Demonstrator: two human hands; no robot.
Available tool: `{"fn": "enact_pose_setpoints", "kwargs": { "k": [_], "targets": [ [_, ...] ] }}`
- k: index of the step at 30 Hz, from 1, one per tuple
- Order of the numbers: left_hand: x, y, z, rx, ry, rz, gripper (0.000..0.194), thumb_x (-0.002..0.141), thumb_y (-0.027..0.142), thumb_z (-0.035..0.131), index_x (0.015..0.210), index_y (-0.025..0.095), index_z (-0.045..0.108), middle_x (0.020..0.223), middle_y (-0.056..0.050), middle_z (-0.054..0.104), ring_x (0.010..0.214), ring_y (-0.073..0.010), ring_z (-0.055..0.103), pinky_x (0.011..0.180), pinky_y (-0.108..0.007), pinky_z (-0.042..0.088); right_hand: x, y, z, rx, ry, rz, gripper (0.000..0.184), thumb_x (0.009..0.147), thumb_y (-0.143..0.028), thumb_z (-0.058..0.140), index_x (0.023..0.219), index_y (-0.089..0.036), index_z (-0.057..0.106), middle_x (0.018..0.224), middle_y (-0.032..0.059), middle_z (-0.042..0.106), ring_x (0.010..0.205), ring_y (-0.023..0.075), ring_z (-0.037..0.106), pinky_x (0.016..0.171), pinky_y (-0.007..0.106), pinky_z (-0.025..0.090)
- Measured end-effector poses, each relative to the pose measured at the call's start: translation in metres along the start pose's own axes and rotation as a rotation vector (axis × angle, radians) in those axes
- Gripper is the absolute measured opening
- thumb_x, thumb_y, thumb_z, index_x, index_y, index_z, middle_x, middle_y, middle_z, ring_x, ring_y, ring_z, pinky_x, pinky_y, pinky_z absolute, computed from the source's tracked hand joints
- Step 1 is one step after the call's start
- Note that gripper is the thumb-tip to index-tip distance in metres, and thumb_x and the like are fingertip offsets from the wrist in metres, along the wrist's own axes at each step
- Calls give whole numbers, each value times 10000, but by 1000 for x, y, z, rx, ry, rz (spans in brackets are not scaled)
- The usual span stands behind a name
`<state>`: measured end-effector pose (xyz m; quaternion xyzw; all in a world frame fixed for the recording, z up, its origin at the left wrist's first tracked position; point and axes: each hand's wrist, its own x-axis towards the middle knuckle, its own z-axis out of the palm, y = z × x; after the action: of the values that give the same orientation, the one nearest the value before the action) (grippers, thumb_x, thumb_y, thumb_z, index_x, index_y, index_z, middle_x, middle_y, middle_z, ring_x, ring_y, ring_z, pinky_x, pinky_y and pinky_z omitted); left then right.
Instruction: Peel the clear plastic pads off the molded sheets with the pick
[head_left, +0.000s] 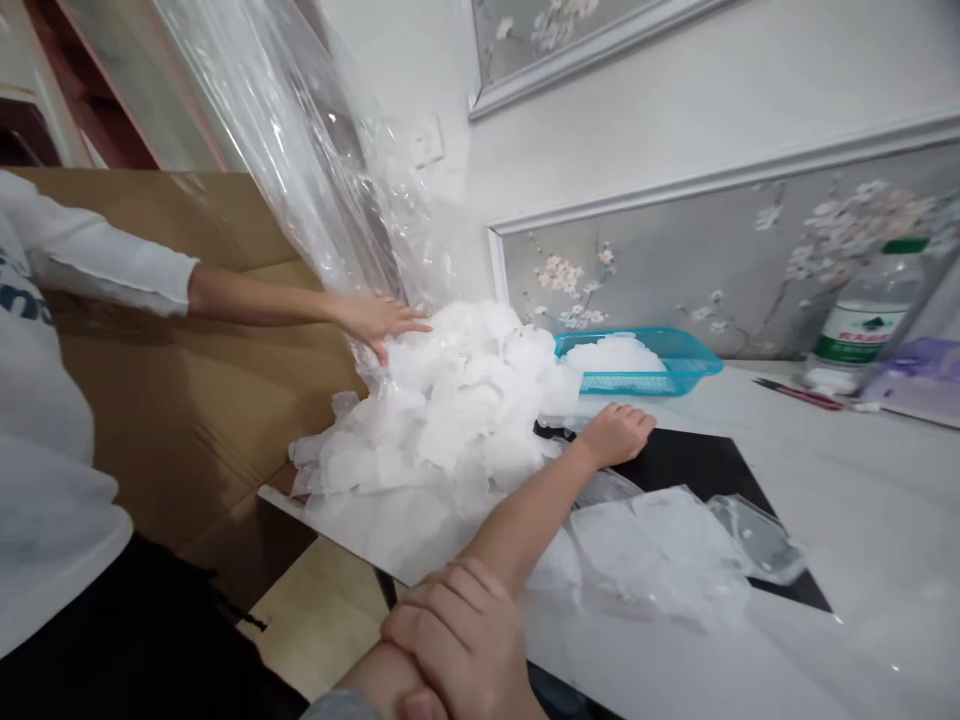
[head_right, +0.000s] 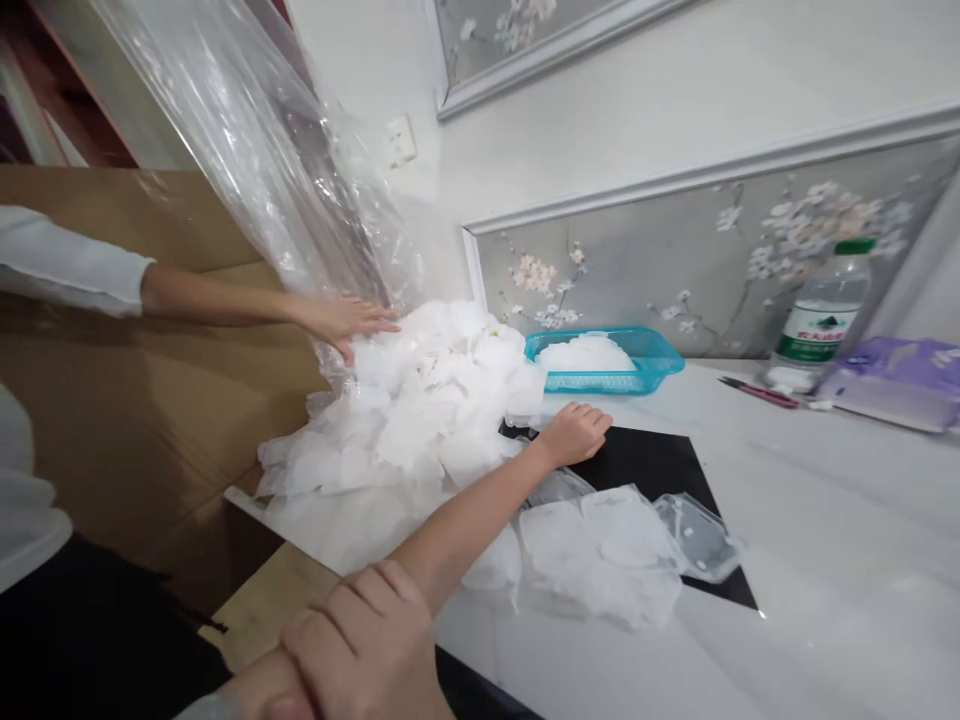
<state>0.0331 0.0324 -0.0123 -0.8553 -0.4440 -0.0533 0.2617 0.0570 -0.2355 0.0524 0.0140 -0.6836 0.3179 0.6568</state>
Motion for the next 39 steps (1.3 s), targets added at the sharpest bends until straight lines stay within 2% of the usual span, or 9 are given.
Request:
{"fn": "enact_pose_setpoints", "kwargs": {
  "k": [5,10,14,20,25,28,30,34,39],
  "targets": [
    [-1,1,0,2,3,0,209,883,164,403,988,100,572,939,-131,621,924,-226,577,769,-336,391,-1,-2,4,-43,47,0,404,892,-362,234,775,-156,560,609,47,562,587,152,498,565,309,368],
    [-2,1,0,5,3,-12,207,881,153,399,974,105,577,931,-131,620,906,-228,583,758,-334,391,-2,6,8,-127,102,-119,411,899,-343,208,706,-159,521,560,36,522,510,132,438,488,286,317],
    [-2,1,-1,-1,-2,-18,209,884,172,409,987,106,578,935,-135,615,921,-236,577,775,-340,394,-4,6,14,-141,167,-77,476,915,-362,160,697,-161,534,575,49,544,523,141,467,502,297,346],
    [0,1,-2,-4,-41,-26,199,890,195,431,1002,112,574,947,-98,613,943,-210,565,805,-335,417,-9,1,18,-71,211,19,532,924,-404,144,787,-172,602,640,64,620,617,171,574,635,329,453],
    [-1,-8,2,20,-92,-164,259,889,352,515,992,125,584,976,-57,616,940,-182,576,871,-394,443,-18,12,12,-116,142,13,526,941,-395,135,1039,-194,611,909,58,700,892,188,643,883,366,443],
    [-7,-28,4,34,-139,-278,334,881,434,518,970,124,601,962,-60,630,927,-184,595,881,-421,456,-34,27,-1,-316,60,25,456,953,-390,219,1192,-192,553,1126,75,658,1091,217,583,970,405,395],
    [-13,-46,4,33,-171,-305,357,883,454,508,980,123,603,974,-64,634,939,-185,599,879,-420,463,-43,35,-14,-465,21,63,329,923,-292,358,1175,-182,538,1147,94,638,1111,229,564,959,420,401],
    [-27,-83,-5,40,-239,-321,360,893,452,494,998,127,605,1004,-68,636,967,-189,597,909,-436,450,-43,33,-51,-561,102,266,224,846,-92,424,1016,-191,533,1111,116,594,1106,240,521,922,438,407],
    [-47,-119,-19,68,-313,-333,381,867,457,532,1067,139,594,1134,-89,599,1100,-229,538,990,-491,375,-34,34,-100,-651,173,361,157,879,-119,424,963,-196,532,1019,101,573,1042,239,506,852,416,424]
  ]
}}
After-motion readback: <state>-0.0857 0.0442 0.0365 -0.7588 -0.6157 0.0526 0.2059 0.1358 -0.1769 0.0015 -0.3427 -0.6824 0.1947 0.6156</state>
